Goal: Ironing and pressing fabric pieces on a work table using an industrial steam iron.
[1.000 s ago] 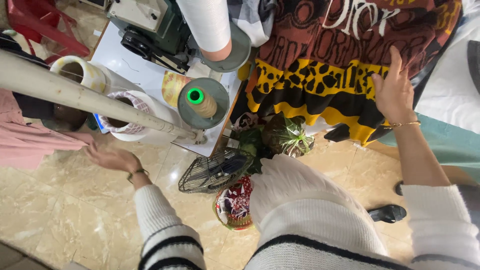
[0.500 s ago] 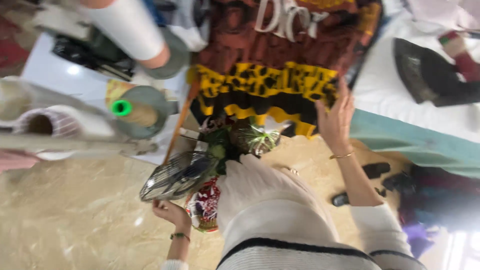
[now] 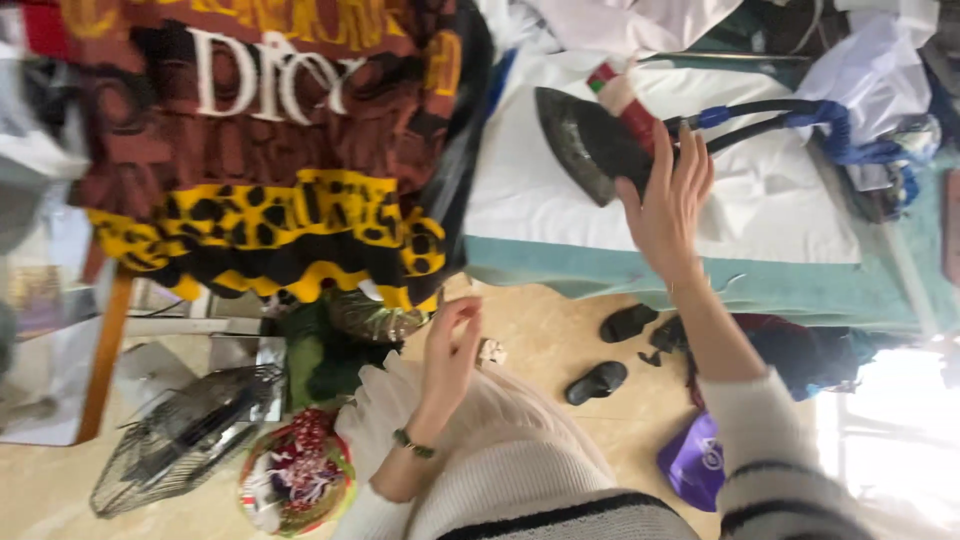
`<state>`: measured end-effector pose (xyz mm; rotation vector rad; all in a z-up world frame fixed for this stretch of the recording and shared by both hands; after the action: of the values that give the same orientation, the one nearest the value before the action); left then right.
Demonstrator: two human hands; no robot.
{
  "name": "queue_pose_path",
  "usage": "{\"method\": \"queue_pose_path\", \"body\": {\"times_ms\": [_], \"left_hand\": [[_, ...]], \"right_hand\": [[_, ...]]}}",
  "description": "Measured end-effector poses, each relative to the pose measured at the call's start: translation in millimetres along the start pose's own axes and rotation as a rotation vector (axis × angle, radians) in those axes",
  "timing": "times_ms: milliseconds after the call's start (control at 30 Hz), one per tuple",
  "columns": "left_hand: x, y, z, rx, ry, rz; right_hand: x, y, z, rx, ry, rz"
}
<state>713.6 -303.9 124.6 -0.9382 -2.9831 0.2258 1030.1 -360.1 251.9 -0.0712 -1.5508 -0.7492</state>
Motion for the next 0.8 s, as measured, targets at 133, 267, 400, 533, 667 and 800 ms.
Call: {"method": "queue_pose_path", "body": {"times_ms": [133,267,400,533,667,800], "left_hand": [[-76.0,3.7,-35.1,-0.122,-0.068,0.066],[-102.3,-12.5,-19.3,-0.099,0.005,0.067],[-88.2,-17.8,0.0,0.069,0.008,-0.007],[-75.4,-16.6,9.9,0.065,0.005,-0.089],[-66.2,-4.7,10.8,0.079,-0.010,-0.081],[-44.7,9.6,-14.5,0.000,0.085,-0.039]], "right_hand": [[-55.3,81.5,-36.6,-0.016,0.079,0.290],[-113.2,118.1,-50.4,-0.114,0.322,0.527],[-122.4,118.9,-53.9,-0.172,0.373,0.564],[-120.0,112.9,-53.4,-0.204,0.375,0.589],[-103.1,89.7,-49.5,-0.212,0.311,0.682],[-107.6,23.1,-44.3,0.562,-0.281,0.432]]}}
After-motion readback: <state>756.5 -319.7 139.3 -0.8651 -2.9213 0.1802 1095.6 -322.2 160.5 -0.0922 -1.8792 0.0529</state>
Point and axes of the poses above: each hand's wrist, its own y-axis towards the middle knuckle, its own x-axis out of the back of the hand, z = x × y, the point moved 10 cm from there along y, towards the middle knuckle, and after that the axes turned 1 degree about -z, right-handed, at the moved point
